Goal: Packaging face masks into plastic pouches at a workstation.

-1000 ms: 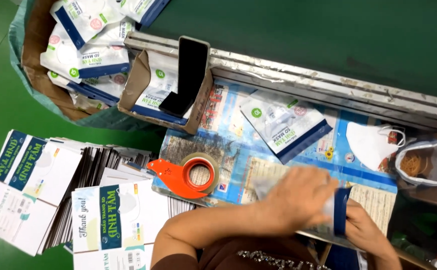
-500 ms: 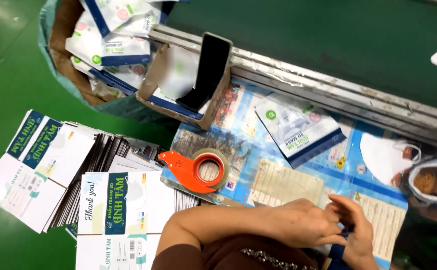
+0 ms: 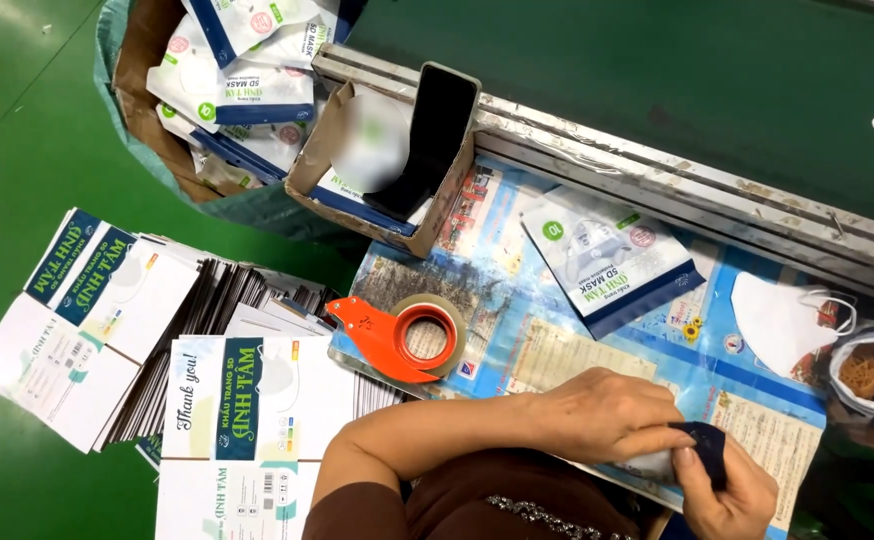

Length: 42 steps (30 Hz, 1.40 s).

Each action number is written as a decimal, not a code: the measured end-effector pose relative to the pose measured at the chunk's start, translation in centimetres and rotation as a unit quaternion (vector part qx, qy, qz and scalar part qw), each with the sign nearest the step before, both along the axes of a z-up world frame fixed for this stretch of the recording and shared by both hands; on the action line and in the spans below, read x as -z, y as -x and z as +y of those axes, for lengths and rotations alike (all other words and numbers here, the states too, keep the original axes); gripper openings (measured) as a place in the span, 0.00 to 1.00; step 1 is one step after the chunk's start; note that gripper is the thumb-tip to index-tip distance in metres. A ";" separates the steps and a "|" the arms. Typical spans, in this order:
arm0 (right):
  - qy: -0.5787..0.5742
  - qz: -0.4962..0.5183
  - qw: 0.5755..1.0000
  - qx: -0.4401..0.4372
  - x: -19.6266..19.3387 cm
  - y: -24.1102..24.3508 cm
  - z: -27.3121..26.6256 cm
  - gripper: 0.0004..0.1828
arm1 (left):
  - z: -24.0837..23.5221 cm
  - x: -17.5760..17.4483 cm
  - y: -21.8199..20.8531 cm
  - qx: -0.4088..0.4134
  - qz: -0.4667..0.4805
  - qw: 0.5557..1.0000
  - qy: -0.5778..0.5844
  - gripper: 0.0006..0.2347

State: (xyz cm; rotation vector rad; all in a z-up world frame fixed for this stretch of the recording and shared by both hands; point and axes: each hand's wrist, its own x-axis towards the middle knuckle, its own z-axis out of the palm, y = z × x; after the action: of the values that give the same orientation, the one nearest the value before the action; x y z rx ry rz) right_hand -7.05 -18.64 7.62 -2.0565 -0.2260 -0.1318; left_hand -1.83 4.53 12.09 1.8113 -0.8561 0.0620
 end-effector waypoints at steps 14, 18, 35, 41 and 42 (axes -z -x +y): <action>-0.011 0.086 0.996 0.018 3.2 0.9 -3.0 0.12 | 2.8 -0.8 -1.7 -0.157 -0.027 0.985 0.070 0.08; -0.242 0.128 0.957 0.092 4.7 -0.3 -4.8 0.07 | 3.0 1.7 -2.9 -0.151 0.072 0.984 0.056 0.12; -0.281 0.058 0.958 0.005 2.5 -11.7 -6.3 0.20 | 4.7 8.2 -6.5 -0.266 0.280 0.823 0.417 0.07; 0.016 0.015 0.996 0.092 5.7 -29.7 -8.9 0.14 | -4.1 16.0 -1.8 -0.198 0.105 0.969 0.104 0.07; 0.050 0.005 0.995 0.081 9.2 -33.8 -11.4 0.18 | -4.7 16.5 -1.0 -0.190 0.083 0.976 0.066 0.07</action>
State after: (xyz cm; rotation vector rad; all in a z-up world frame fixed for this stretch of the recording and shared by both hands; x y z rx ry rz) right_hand 26.77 -30.00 -1.62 -2.1746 -0.0601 -0.2125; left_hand -0.79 -0.19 -4.45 1.8031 -0.3705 0.2044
